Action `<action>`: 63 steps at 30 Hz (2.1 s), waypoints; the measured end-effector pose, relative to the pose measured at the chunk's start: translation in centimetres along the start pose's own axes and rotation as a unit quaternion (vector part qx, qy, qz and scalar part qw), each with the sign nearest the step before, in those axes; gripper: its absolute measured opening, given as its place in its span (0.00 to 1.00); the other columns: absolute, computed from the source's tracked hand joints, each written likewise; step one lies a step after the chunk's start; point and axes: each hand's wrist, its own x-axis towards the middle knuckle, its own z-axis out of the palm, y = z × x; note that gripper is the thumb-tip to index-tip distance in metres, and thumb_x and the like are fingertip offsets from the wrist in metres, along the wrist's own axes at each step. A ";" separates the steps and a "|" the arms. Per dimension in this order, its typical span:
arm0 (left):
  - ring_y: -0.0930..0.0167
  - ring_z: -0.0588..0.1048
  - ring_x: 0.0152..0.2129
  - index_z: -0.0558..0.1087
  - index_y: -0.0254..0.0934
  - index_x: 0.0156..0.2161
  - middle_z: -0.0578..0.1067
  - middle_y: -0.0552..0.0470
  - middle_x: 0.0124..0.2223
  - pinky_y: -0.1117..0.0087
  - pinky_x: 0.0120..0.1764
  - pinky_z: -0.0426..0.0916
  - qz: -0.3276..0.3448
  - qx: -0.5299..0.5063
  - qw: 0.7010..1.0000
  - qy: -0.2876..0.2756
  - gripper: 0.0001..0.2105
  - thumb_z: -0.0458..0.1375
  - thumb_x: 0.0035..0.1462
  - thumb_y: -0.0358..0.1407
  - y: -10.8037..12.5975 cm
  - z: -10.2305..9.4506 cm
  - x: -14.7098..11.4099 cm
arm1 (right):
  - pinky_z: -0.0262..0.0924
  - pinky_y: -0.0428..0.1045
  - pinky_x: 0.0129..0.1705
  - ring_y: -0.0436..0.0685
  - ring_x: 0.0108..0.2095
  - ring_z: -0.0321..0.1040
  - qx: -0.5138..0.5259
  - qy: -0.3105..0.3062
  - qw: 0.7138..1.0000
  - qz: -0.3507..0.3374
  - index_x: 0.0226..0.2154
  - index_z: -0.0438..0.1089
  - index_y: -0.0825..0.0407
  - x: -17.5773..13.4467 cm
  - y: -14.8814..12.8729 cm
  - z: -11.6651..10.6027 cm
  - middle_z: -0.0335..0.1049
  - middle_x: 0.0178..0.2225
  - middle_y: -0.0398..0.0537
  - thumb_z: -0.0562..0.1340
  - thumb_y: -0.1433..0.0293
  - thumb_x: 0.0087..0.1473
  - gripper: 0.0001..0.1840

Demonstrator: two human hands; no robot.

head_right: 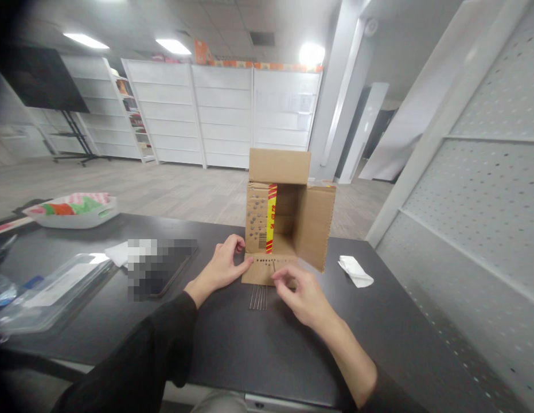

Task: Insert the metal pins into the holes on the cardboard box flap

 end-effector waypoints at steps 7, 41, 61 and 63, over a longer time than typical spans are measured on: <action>0.66 0.71 0.42 0.61 0.40 0.43 0.71 0.51 0.43 0.60 0.48 0.59 -0.001 0.001 1.000 0.002 0.13 0.58 0.56 0.41 0.0 0.0 0.0 | 0.59 0.48 0.35 0.53 0.31 0.65 -0.064 -0.097 0.992 -0.043 0.30 0.67 0.50 -2.1 -0.5 0.1 0.68 0.29 0.44 0.57 0.76 0.54 0.06; 0.66 0.71 0.41 0.61 0.40 0.42 0.71 0.52 0.42 0.61 0.47 0.58 0.000 0.003 1.000 0.004 0.13 0.58 0.55 0.41 0.1 0.0 0.0 | 0.55 0.46 0.33 0.51 0.30 0.63 -0.096 -0.167 0.981 -0.033 0.30 0.68 0.51 -2.2 -0.3 1.4 0.66 0.29 0.42 0.57 0.81 0.50 0.10; 0.66 0.71 0.41 0.61 0.40 0.43 0.71 0.52 0.42 0.61 0.47 0.58 0.000 0.003 1.000 0.003 0.13 0.58 0.55 0.41 0.1 -0.1 0.0 | 0.55 0.45 0.33 0.51 0.30 0.61 -0.097 -0.176 0.979 -0.028 0.30 0.64 0.50 -2.1 -0.3 1.3 0.64 0.29 0.41 0.57 0.81 0.48 0.10; 0.66 0.71 0.41 0.61 0.40 0.43 0.71 0.52 0.42 0.61 0.47 0.58 0.002 0.002 1.000 0.003 0.13 0.58 0.55 0.41 0.1 -0.1 0.0 | 0.54 0.45 0.34 0.51 0.30 0.60 -0.100 -0.173 0.979 -0.029 0.29 0.63 0.50 -2.1 -0.2 1.2 0.64 0.29 0.40 0.57 0.81 0.48 0.10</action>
